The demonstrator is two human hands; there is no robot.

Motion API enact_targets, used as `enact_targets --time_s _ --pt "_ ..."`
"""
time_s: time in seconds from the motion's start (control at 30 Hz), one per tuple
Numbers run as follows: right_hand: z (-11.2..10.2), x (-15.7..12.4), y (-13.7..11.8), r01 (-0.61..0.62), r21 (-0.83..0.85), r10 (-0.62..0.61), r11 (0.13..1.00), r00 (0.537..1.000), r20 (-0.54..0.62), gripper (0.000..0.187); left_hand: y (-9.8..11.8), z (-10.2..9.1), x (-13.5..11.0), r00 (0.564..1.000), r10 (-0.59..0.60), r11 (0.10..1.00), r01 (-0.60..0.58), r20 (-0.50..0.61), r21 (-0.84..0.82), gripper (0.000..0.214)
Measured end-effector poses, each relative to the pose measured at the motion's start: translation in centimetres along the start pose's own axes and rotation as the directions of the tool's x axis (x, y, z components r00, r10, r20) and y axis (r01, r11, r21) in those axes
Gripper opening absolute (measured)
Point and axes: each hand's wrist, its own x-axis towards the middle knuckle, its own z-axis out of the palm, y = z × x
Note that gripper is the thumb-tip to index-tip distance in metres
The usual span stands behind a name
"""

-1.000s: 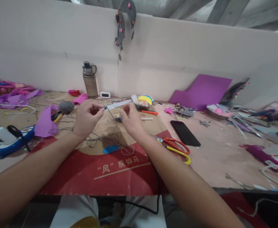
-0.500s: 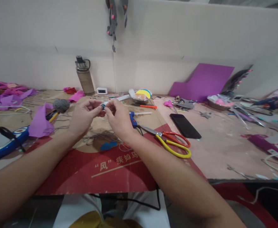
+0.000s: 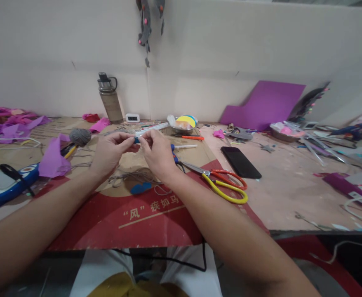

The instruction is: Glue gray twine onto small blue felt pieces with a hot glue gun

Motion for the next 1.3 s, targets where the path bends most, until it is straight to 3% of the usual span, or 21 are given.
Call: enact_targets --time_s 0.53,1.1,1.3 --pt "0.04 -0.13 0.02 0.056 -0.053 -0.057 0.997 0.998 -0.013 0.018 0.35 0.08 -0.36 0.999 0.045 0.995 -0.047 0.03 0.087 0.02" --pt "-0.21 -0.32 -0.02 0.08 -0.055 -0.081 0.995 0.997 -0.014 0.012 -0.09 0.13 -0.36 0.998 0.017 0.999 -0.014 0.063 -0.044 0.016" --pt "-0.16 -0.28 0.03 0.028 -0.033 -0.028 0.999 1.0 0.003 0.014 -0.04 0.24 -0.42 0.996 -0.005 0.998 0.01 0.084 -0.063 0.019"
